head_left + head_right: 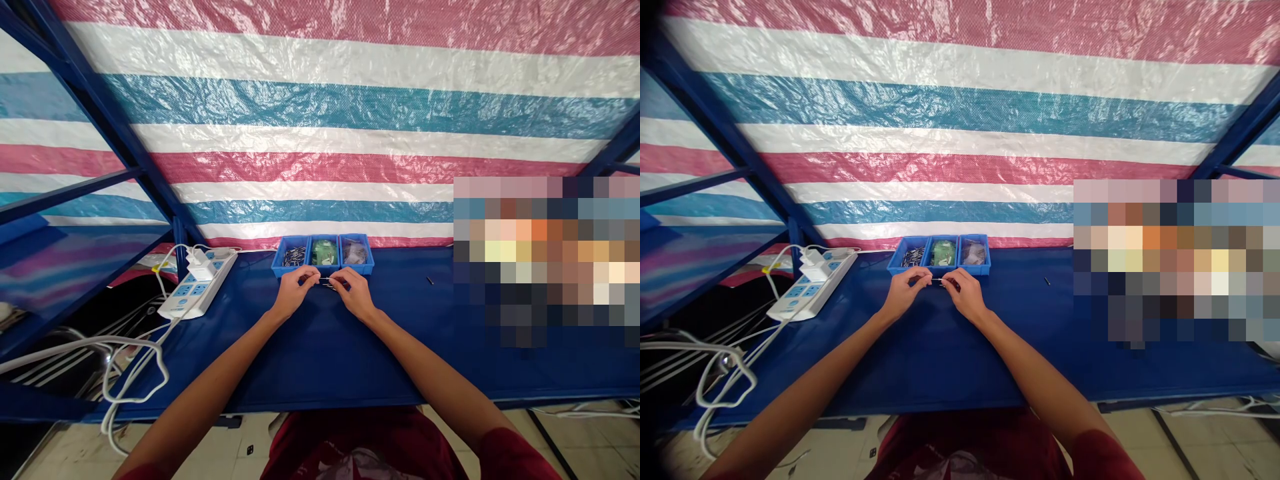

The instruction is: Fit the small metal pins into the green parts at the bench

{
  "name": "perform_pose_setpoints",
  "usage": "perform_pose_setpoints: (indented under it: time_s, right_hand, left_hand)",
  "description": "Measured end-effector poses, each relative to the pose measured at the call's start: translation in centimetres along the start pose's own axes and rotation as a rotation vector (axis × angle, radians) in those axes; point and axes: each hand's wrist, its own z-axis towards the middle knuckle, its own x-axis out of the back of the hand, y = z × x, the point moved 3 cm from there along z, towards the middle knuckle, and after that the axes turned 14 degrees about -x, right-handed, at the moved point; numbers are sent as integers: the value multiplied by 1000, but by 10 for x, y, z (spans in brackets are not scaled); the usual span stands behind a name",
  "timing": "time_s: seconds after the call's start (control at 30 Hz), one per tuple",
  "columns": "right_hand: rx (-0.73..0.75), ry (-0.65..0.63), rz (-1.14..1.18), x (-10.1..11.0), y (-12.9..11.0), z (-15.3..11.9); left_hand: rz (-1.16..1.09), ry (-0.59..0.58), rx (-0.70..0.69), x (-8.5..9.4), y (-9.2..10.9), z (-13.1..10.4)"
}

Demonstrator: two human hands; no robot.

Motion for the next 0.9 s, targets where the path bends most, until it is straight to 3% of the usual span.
perform_pose_setpoints:
  time_s: [0.33, 0.57, 0.9]
  right_hand:
    - [5, 19, -7, 3, 0, 0]
    - [-42, 19, 56, 1, 2, 0]
    - [-60, 7, 13, 2, 4, 0]
  left_hand:
    - [69, -55, -35, 0, 8, 1]
    - [-9, -66, 23, -1, 4, 0]
    - [-42, 46, 39, -2, 4, -2]
